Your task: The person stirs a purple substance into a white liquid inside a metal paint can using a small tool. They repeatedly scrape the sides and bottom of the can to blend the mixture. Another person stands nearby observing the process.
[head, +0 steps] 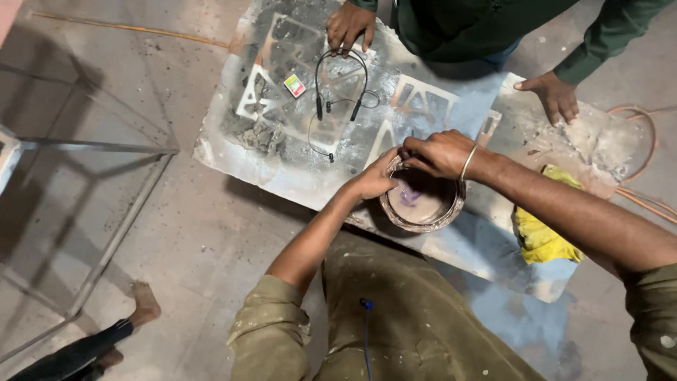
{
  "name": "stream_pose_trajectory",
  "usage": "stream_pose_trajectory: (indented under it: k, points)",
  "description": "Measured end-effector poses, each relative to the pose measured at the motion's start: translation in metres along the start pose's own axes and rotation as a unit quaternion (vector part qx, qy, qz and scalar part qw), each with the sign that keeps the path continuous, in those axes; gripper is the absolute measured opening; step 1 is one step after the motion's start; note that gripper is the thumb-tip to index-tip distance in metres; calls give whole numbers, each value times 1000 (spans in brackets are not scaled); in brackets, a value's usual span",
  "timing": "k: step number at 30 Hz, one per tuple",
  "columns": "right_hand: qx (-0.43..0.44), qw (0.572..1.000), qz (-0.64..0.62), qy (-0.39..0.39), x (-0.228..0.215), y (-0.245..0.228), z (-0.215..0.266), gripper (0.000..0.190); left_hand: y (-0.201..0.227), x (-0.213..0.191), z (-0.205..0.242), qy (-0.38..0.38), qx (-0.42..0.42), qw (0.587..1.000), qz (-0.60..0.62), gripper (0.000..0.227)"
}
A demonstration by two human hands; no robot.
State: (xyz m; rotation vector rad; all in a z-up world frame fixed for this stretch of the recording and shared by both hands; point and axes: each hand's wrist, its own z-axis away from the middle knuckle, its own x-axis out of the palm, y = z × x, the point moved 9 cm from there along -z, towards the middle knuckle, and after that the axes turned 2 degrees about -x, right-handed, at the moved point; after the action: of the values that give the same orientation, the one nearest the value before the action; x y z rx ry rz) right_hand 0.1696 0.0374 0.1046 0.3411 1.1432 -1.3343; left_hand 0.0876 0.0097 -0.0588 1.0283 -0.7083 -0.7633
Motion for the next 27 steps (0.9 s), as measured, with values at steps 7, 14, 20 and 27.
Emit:
stream_pose_trajectory:
  k: [7,14,20,27]
  points:
    - [23,999,0,-32,7,-2,4,30,15,5,-6,-92,8,996,9,111]
    - [25,999,-23,-16,0,-5,5,30,17,-19,56,80,-72,980,170,96]
    - [39,998,29,-26,4,-5,4,33,31,29,93,216,87,963,137,100]
    - [15,998,49,-21,8,-7,1,35,29,22,86,225,-16,972,65,103]
